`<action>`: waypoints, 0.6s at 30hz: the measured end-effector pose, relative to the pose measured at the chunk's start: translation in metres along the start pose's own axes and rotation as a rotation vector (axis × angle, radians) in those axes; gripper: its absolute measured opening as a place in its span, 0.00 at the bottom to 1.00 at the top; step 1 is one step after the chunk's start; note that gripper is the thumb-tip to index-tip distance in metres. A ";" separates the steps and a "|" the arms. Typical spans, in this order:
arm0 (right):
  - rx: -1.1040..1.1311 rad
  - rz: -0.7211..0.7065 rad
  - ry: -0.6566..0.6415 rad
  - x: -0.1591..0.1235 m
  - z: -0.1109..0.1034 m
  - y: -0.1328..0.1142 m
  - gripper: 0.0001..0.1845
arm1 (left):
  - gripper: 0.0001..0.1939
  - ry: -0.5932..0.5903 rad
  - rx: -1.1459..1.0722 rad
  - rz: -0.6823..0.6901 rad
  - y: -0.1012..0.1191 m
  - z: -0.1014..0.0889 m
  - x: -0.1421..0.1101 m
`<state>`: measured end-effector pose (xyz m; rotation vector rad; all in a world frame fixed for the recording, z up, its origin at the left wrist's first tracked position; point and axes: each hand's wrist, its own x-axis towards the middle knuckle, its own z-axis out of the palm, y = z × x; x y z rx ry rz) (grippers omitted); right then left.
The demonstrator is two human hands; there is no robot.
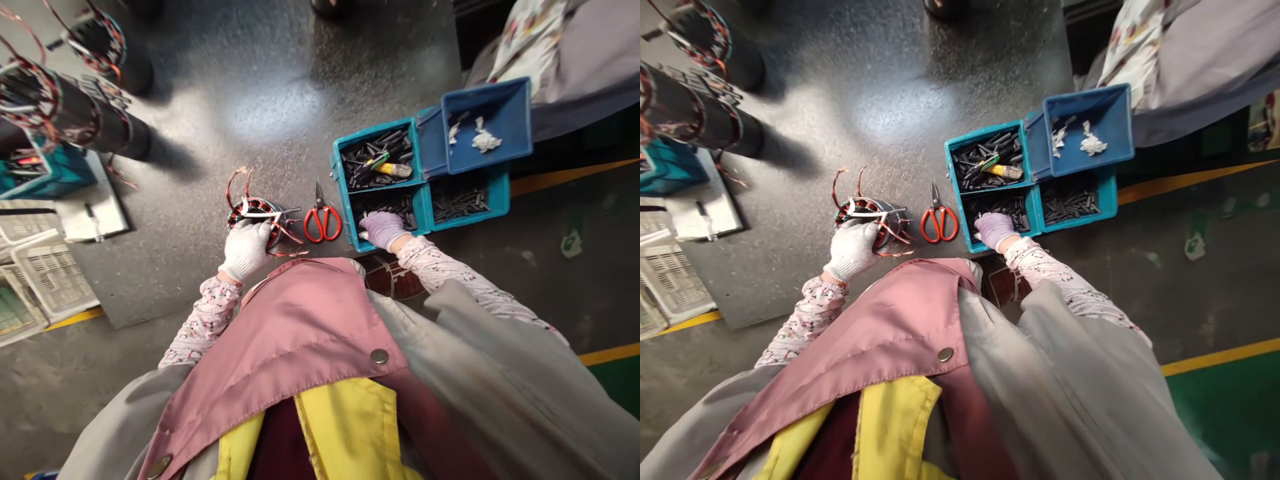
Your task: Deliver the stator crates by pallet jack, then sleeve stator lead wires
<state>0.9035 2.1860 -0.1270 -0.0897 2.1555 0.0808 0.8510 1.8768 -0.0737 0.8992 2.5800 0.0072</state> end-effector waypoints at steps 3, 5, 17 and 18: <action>0.000 -0.005 0.003 0.003 0.002 0.002 0.20 | 0.20 -0.004 0.013 -0.005 0.001 -0.001 0.001; 0.017 -0.004 0.028 0.002 0.004 0.003 0.21 | 0.22 -0.002 0.010 0.002 0.001 -0.001 0.001; 0.035 0.029 0.052 -0.004 0.001 0.002 0.20 | 0.28 0.021 -0.039 0.024 -0.001 0.005 0.001; 0.032 0.017 0.043 -0.004 0.000 0.001 0.20 | 0.28 0.022 -0.036 0.025 -0.001 0.005 0.001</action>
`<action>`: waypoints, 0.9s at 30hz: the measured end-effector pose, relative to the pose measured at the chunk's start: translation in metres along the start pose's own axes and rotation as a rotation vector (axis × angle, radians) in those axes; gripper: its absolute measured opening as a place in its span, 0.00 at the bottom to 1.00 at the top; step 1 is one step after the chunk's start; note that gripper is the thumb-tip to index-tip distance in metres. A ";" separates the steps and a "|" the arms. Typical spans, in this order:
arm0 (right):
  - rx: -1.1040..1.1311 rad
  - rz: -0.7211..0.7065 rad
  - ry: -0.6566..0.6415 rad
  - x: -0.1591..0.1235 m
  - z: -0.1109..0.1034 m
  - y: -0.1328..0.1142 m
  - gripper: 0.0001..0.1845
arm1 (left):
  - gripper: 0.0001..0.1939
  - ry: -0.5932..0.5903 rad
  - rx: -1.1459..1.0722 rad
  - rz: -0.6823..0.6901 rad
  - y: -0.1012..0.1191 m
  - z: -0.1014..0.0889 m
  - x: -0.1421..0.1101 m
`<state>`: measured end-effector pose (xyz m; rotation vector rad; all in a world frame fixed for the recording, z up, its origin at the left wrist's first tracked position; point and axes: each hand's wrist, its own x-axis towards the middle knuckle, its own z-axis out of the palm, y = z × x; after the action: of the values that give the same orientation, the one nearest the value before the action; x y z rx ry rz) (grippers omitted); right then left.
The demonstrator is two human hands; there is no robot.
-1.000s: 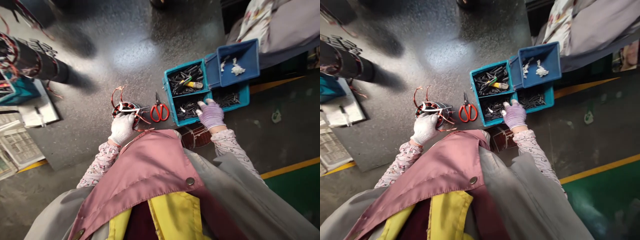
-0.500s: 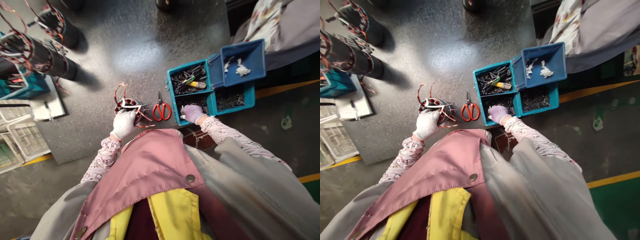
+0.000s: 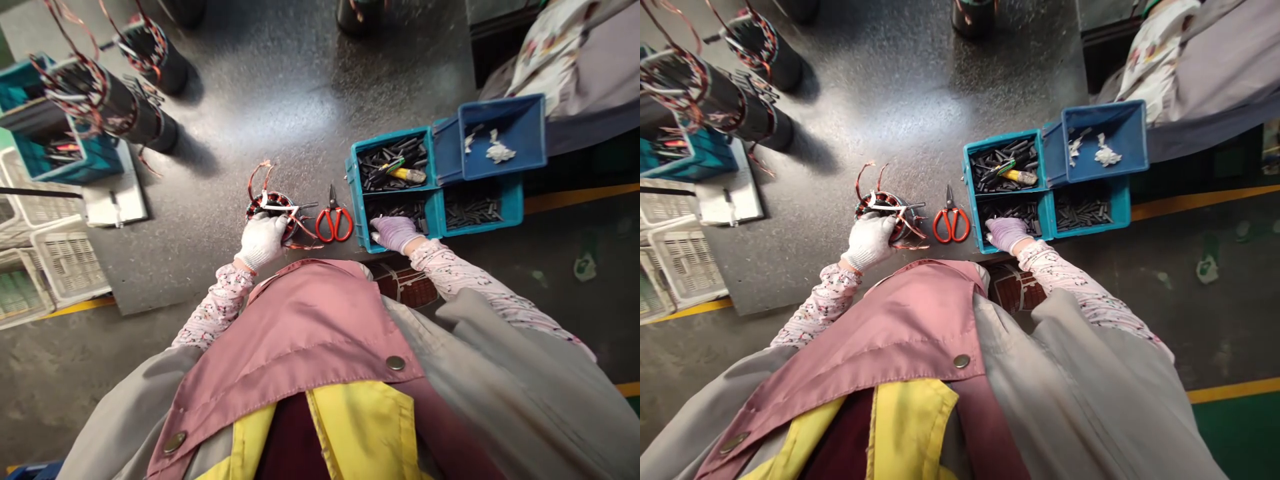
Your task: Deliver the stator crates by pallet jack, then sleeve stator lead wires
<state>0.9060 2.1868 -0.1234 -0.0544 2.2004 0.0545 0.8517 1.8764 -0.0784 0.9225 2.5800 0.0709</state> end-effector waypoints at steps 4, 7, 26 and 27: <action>0.054 0.071 0.086 -0.004 -0.002 0.013 0.19 | 0.27 -0.028 0.006 -0.004 0.001 -0.002 0.000; 0.222 0.167 0.320 -0.007 -0.001 0.034 0.19 | 0.28 -0.026 -0.016 0.000 0.002 -0.002 -0.001; 0.714 0.198 0.473 -0.025 0.015 0.049 0.16 | 0.27 0.011 -0.076 0.023 -0.002 0.002 -0.003; 0.770 0.210 0.530 -0.028 0.011 0.041 0.17 | 0.27 0.013 -0.079 0.030 -0.001 0.002 -0.003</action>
<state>0.9287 2.2290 -0.1066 0.6574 2.5899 -0.7632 0.8537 1.8732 -0.0795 0.9348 2.5557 0.1859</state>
